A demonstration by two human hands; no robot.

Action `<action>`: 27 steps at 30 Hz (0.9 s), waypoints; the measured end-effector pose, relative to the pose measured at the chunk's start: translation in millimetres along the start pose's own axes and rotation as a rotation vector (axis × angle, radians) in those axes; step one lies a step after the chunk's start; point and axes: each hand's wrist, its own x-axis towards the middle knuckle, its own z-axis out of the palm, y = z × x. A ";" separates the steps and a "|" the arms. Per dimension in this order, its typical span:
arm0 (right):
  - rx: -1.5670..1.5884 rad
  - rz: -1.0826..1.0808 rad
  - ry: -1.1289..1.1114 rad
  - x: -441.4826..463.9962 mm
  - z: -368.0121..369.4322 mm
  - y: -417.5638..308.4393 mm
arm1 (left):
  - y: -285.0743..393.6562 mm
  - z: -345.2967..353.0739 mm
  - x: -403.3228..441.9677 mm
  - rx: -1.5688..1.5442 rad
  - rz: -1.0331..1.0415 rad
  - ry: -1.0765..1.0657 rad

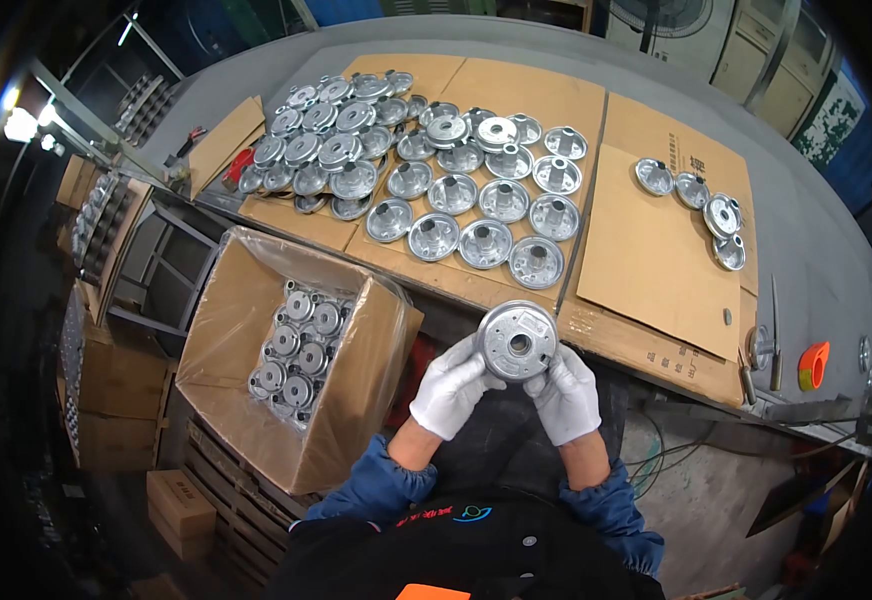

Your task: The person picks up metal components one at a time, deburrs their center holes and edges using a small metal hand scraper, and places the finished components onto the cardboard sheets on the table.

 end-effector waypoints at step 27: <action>-1.014 -0.747 0.184 -2.0 -18.1 5.0 | 15.4 10.3 32.0 -0.485 -0.223 -0.109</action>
